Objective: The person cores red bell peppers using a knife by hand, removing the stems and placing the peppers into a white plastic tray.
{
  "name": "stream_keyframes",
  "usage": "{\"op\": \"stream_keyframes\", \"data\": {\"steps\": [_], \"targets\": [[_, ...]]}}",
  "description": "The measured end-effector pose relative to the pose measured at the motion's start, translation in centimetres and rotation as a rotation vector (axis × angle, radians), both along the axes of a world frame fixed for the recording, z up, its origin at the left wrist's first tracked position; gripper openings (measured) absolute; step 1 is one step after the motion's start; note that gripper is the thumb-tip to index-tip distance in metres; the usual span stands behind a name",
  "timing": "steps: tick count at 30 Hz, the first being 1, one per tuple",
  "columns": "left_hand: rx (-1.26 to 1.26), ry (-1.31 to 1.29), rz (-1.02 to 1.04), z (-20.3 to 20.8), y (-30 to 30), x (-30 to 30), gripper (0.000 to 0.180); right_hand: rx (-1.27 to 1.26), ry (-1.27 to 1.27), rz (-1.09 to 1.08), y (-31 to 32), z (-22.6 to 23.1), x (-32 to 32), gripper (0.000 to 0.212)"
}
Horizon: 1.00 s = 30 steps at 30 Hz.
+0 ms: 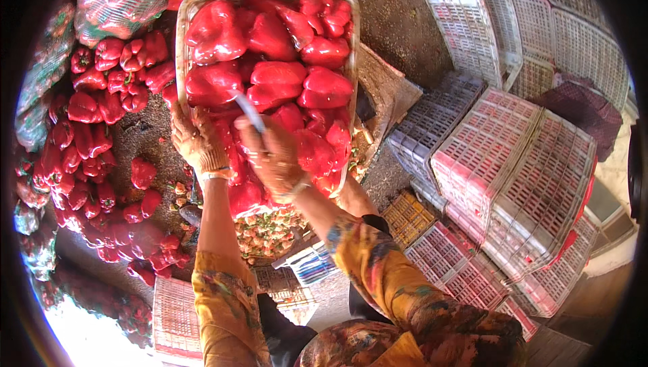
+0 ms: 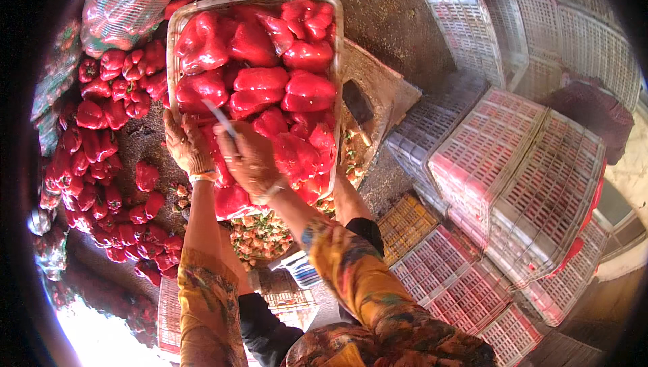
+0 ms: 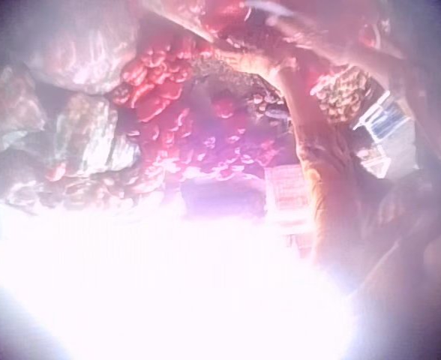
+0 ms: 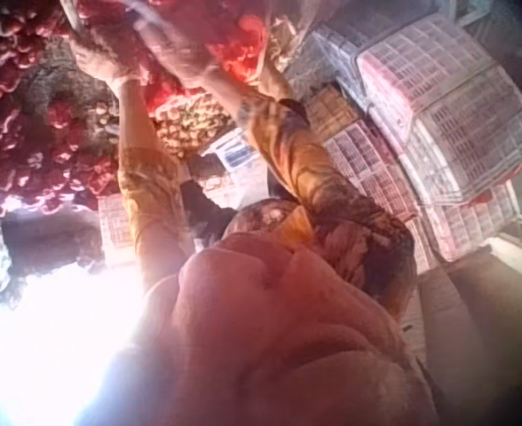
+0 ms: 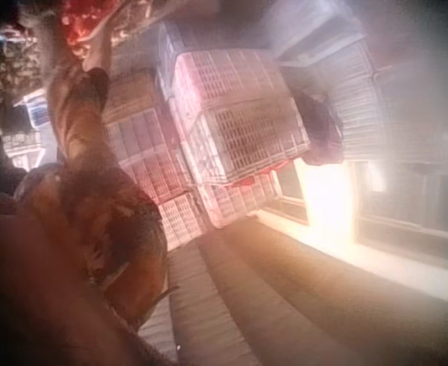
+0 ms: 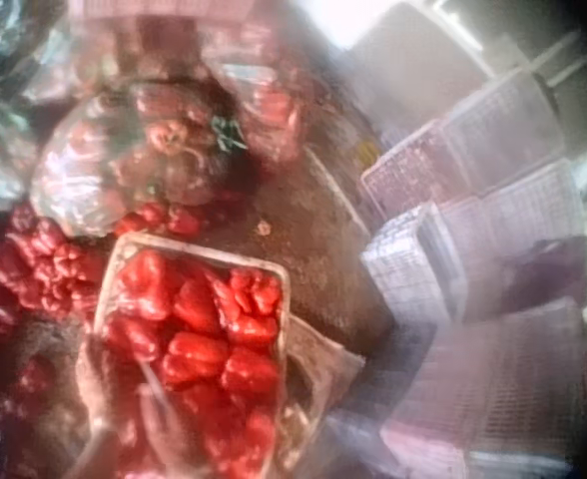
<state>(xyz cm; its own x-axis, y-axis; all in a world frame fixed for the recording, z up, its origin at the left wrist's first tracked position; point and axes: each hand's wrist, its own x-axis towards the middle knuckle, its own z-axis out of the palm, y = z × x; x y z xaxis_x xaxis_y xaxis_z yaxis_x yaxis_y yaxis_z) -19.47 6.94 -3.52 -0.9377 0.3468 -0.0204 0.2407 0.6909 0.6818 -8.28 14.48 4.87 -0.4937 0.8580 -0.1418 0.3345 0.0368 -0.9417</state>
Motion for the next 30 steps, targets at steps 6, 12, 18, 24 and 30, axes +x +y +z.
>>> {"op": "stream_keyframes", "data": {"steps": [6,12,18,24,30], "targets": [[-0.366,0.035,-0.237,6.7,0.7,9.0,0.09,-0.363,0.011,-0.85,5.6,-2.1,10.7,0.042],[-0.612,0.138,-0.421,2.5,-0.4,12.2,0.112,0.17,-0.482,-0.457,4.8,-4.6,10.3,0.048],[-0.774,0.158,-0.458,3.1,0.6,11.9,0.112,0.167,-0.574,-0.442,3.7,-7.3,10.8,0.051],[-0.892,-0.135,-0.449,6.1,3.4,11.4,0.112,-0.383,-0.272,-0.401,6.0,-3.3,14.7,0.039],[-0.5,-0.576,-0.44,6.3,1.7,9.0,0.102,-0.67,-0.099,-0.437,10.9,14.8,26.2,0.042]]}}
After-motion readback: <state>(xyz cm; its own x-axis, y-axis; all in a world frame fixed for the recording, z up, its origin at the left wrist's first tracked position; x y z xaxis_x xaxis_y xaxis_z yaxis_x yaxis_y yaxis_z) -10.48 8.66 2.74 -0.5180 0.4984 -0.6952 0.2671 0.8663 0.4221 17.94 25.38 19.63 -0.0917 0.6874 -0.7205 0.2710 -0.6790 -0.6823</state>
